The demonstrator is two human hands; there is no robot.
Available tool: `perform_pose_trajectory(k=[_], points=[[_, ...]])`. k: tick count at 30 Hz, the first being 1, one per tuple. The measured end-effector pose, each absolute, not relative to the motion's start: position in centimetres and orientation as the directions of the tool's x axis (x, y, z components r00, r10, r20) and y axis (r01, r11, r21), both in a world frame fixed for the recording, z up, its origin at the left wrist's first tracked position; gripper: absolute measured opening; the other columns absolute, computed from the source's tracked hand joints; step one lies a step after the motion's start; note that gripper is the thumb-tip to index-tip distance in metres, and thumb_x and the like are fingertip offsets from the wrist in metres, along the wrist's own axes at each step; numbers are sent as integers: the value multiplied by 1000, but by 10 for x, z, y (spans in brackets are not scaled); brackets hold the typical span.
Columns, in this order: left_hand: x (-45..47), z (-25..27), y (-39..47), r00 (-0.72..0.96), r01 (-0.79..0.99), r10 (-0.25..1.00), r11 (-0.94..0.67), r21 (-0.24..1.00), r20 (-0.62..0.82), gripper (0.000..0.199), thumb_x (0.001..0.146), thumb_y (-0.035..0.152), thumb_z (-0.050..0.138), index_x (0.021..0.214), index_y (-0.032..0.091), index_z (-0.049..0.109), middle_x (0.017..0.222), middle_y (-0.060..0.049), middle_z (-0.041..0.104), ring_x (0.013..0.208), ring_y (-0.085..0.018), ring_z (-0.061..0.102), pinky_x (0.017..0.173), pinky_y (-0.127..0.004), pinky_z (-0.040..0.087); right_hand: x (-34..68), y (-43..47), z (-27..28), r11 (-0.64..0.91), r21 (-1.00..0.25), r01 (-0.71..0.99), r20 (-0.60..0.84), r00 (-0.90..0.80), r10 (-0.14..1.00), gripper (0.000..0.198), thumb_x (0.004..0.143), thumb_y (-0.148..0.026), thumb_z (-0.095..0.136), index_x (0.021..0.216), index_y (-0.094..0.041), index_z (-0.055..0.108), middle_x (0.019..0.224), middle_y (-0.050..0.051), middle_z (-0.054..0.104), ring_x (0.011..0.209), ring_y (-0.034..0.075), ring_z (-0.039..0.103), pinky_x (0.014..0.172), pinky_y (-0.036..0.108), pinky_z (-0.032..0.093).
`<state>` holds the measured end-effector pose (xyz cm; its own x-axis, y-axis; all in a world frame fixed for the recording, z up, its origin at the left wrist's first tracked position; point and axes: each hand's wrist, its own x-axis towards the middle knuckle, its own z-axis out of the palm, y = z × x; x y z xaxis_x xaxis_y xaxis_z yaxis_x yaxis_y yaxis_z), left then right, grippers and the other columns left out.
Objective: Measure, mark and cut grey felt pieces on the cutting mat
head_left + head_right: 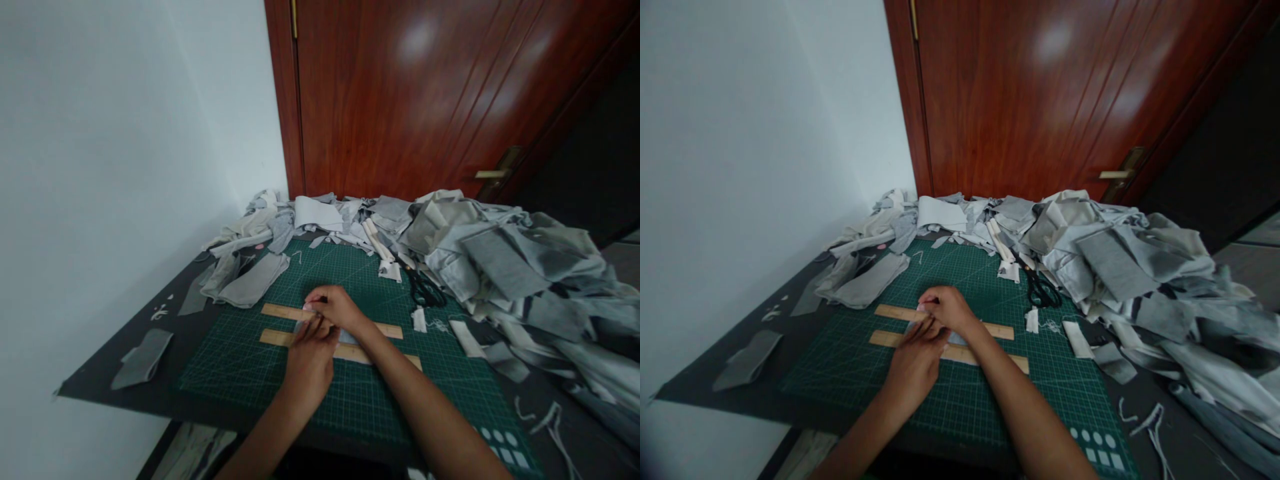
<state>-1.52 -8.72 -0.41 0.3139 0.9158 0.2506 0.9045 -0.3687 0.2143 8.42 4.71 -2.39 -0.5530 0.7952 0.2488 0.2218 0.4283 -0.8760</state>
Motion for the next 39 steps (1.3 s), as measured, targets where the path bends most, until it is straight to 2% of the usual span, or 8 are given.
perform_pose_trajectory(k=[13,21,27,32,39], points=[[-15,-4,-87,319,902,914,-374,215,252,47,87,5,54,130,19,65,142,-10,60,142,-29,44,121,-49,32,87,46,-21,480,-857,186,283,-609,741,11,87,-22,70,94,-20,79,88,2,77,81,17,69,75,25,50],[-15,-4,-87,316,909,917,-366,201,243,49,85,3,54,131,18,65,143,-11,59,141,-30,45,120,-50,34,89,41,-10,630,-728,273,349,-642,682,18,89,-9,62,89,-19,77,87,3,74,85,17,67,79,25,48],[-14,-2,-87,312,900,912,-373,223,267,49,84,1,54,126,20,68,142,-11,60,139,-30,48,118,-52,37,94,40,-5,710,-621,333,364,-679,637,20,88,-5,60,89,-19,75,84,3,70,81,16,64,77,24,45],[-16,-4,-86,317,896,904,-384,221,288,44,87,4,54,126,19,68,144,-11,59,142,-30,45,118,-50,37,101,37,3,717,-589,373,334,-695,637,24,86,-1,57,88,-19,74,83,2,69,77,15,63,77,25,42],[-17,-8,-85,316,906,916,-368,207,248,51,85,0,50,131,18,65,142,-10,61,140,-29,47,117,-49,38,117,36,14,703,-550,452,253,-712,655,19,86,-5,60,85,-19,74,83,3,71,83,18,65,83,28,41]])
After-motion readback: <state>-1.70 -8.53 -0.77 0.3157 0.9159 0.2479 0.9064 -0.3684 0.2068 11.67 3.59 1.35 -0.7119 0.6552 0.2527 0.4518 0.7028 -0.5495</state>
